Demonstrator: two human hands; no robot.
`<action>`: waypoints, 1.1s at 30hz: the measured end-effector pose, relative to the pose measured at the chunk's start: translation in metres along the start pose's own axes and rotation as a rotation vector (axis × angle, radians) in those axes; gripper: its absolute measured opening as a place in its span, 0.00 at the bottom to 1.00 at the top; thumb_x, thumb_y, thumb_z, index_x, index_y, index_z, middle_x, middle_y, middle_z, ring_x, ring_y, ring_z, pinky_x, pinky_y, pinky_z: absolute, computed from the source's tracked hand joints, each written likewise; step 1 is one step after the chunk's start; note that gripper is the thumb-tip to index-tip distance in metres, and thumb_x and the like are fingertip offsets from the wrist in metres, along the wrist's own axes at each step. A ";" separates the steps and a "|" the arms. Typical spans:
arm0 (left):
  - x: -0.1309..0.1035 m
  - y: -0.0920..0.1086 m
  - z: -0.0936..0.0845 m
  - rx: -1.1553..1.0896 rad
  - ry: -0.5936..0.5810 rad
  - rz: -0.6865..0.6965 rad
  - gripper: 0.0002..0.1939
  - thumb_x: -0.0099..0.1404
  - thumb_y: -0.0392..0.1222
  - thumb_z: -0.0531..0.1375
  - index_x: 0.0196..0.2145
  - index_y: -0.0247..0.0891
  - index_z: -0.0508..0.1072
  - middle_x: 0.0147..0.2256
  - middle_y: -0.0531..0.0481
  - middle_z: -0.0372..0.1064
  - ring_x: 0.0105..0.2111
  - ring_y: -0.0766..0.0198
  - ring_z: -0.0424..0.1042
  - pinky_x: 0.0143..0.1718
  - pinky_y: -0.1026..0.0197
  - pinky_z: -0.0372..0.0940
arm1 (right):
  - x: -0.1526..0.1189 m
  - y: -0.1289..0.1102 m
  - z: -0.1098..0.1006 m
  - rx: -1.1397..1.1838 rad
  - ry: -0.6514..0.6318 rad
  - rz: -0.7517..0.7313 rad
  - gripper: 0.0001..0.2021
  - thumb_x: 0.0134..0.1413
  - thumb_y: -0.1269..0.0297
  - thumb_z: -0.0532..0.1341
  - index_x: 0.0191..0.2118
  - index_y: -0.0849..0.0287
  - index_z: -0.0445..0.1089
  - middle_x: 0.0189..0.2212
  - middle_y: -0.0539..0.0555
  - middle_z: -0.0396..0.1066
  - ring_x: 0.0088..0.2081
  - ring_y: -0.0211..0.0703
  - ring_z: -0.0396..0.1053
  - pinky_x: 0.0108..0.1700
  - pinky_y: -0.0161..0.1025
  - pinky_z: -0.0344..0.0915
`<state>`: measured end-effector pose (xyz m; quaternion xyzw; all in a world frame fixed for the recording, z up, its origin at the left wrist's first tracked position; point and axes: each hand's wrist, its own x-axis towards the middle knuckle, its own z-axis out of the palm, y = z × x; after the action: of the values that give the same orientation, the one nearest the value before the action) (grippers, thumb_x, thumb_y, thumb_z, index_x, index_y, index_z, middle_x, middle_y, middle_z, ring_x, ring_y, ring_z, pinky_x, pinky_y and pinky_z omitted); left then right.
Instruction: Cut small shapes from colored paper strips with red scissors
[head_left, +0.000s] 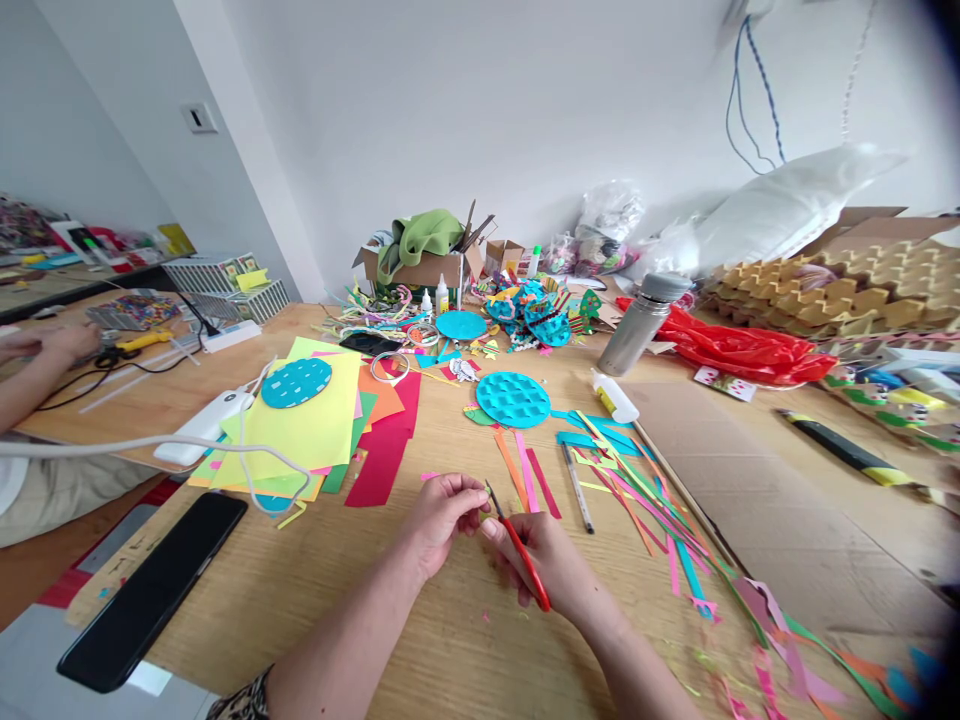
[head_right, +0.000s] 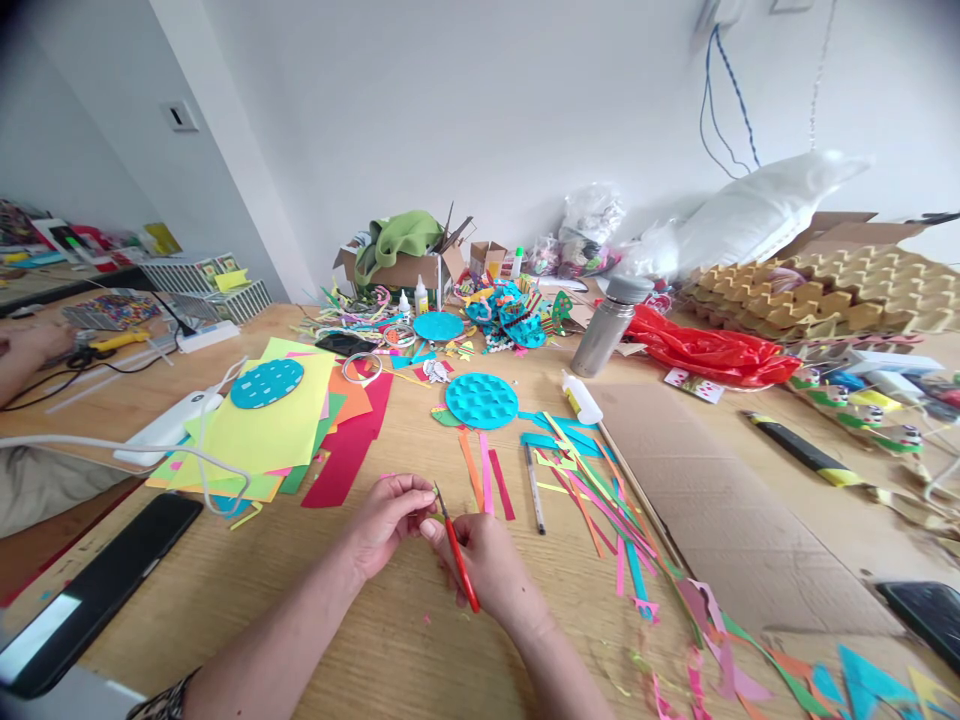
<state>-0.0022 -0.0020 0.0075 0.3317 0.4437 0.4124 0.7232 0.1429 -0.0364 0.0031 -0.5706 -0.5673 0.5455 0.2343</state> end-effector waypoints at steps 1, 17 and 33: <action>0.000 0.000 0.000 0.004 0.001 0.003 0.09 0.46 0.40 0.65 0.23 0.32 0.71 0.22 0.51 0.68 0.20 0.73 0.60 0.22 0.67 0.53 | 0.000 0.001 0.000 0.001 -0.001 -0.005 0.25 0.50 0.41 0.58 0.18 0.59 0.58 0.09 0.47 0.59 0.11 0.34 0.61 0.12 0.28 0.50; 0.001 0.000 0.000 0.075 -0.013 0.041 0.08 0.47 0.40 0.65 0.21 0.33 0.71 0.19 0.52 0.66 0.18 0.73 0.58 0.21 0.67 0.50 | -0.002 -0.001 -0.002 0.113 -0.079 -0.008 0.28 0.48 0.37 0.56 0.21 0.61 0.62 0.11 0.48 0.62 0.12 0.33 0.61 0.13 0.27 0.49; 0.001 0.000 0.000 0.059 0.003 0.009 0.08 0.47 0.41 0.64 0.22 0.33 0.71 0.21 0.51 0.67 0.18 0.73 0.59 0.22 0.66 0.50 | -0.004 -0.006 -0.001 0.082 -0.047 0.033 0.28 0.47 0.36 0.56 0.20 0.60 0.60 0.10 0.46 0.59 0.11 0.33 0.60 0.12 0.28 0.50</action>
<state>-0.0022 -0.0017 0.0069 0.3541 0.4553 0.4030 0.7105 0.1429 -0.0378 0.0098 -0.5569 -0.5403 0.5853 0.2353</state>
